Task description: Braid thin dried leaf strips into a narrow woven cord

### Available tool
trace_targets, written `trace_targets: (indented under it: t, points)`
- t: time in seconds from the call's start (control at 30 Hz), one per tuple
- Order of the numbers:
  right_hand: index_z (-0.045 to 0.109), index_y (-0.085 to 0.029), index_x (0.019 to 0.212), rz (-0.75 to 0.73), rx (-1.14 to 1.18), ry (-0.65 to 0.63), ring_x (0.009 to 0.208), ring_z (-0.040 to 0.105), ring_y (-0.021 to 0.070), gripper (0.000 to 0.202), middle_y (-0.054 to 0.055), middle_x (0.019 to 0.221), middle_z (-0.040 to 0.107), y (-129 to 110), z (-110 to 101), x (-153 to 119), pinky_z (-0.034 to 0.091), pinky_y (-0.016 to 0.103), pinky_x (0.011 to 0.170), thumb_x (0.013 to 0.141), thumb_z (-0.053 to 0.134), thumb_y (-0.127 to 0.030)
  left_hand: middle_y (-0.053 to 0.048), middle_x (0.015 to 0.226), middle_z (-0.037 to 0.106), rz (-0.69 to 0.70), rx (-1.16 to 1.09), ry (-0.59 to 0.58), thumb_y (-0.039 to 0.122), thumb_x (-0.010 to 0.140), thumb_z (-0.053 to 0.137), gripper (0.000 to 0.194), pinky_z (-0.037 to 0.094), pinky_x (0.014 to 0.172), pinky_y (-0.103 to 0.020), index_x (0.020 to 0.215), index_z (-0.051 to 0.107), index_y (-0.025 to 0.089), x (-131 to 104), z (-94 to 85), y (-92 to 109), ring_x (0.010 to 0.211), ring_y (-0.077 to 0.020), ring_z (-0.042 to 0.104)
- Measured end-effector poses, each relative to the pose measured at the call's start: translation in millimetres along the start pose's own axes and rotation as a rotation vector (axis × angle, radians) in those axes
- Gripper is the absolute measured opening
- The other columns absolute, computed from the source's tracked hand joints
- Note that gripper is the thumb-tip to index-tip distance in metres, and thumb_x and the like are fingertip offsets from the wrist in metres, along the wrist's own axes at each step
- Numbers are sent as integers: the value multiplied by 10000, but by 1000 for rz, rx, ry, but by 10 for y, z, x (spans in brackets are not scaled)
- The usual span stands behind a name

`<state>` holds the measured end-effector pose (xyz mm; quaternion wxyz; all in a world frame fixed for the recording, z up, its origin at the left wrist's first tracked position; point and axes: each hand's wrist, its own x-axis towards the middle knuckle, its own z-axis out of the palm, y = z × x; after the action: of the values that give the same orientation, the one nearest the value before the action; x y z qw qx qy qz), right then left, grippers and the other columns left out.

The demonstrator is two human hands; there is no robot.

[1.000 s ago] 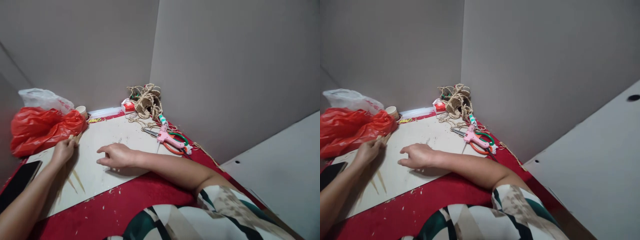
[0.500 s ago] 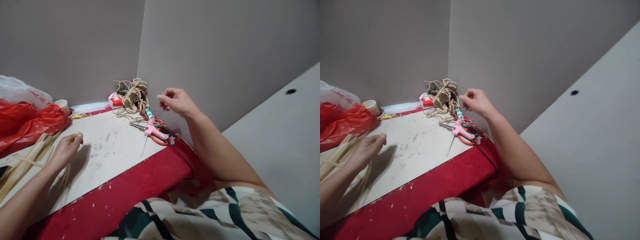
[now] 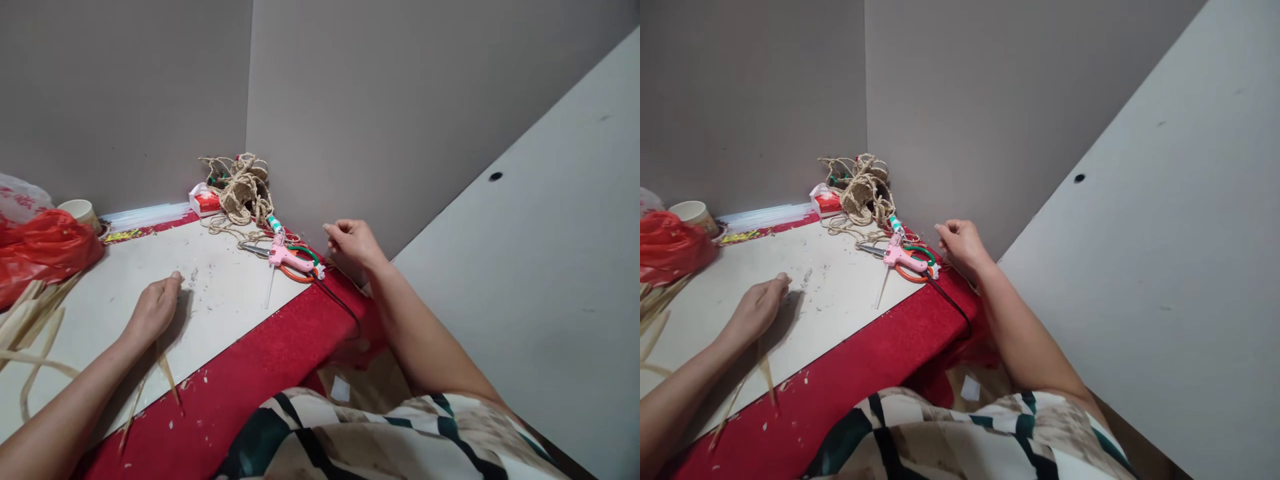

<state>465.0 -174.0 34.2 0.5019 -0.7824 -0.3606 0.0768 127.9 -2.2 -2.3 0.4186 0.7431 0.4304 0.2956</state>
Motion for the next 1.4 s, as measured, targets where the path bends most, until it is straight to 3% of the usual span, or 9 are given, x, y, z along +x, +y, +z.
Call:
trace_targets:
  t: [0.13,0.33,0.5,0.6,0.7,0.87,1.17,1.33,1.4]
  points:
    - [528,-147,649,-29,-61,7,446,473,66,201,8,560,591,43,-8,-8,355,182,464,832,562,-223,3,487,372,111,193,-11,391,828,412,358,275,535,-295,510,361,233,10,-7,-8,532,-175,395]
    - [561,-136,732,-17,-48,-77,478,531,74,156,36,665,633,-42,114,190,396,182,471,871,494,-160,4,524,443,134,316,-34,434,834,384,334,322,597,-293,573,401,226,37,4,-49,565,-179,453]
    - [640,-108,908,-94,-316,-168,596,628,122,174,95,796,698,-233,436,674,471,224,570,886,516,-229,3,554,468,159,374,-72,427,871,347,344,309,600,-292,595,378,223,40,9,-104,574,-167,449]
    - [632,-90,1128,-122,-678,-239,868,672,200,347,147,956,709,-317,689,986,493,276,747,890,521,-317,2,565,461,176,381,-94,422,888,338,347,299,603,-297,604,367,224,38,19,-130,574,-163,430]
    - [619,-89,1190,-121,-838,-296,1099,602,269,447,188,1182,641,-357,931,1198,461,303,865,821,612,-340,-2,573,457,180,381,-113,416,898,332,347,287,600,-302,610,360,225,35,25,-148,573,-161,414]
    - [623,-96,1163,-64,-919,-396,1060,621,307,546,195,1154,651,-348,1176,1317,482,306,822,656,748,-253,-3,576,446,184,360,-122,410,906,326,349,280,601,-303,611,342,224,19,8,-161,576,-157,407]
    - [426,-123,1371,-15,-862,-323,1020,633,299,791,179,1214,618,-297,1107,1392,513,332,773,656,716,-298,-3,578,442,192,380,-148,415,915,313,352,269,604,-307,623,347,223,10,6,-182,587,-160,427]
    - [366,-142,1415,-44,-794,-166,1104,597,267,690,175,1271,581,-372,1024,1409,487,321,853,779,600,-272,0,576,440,185,385,-159,417,915,317,348,269,601,-306,626,340,224,18,9,-192,585,-159,423]
    - [339,-149,1428,-49,-768,-128,1017,639,214,646,161,1247,599,-402,997,1426,498,276,806,821,541,-237,-1,575,442,188,387,-160,415,914,317,347,272,600,-305,625,339,224,17,8,-198,584,-159,428]
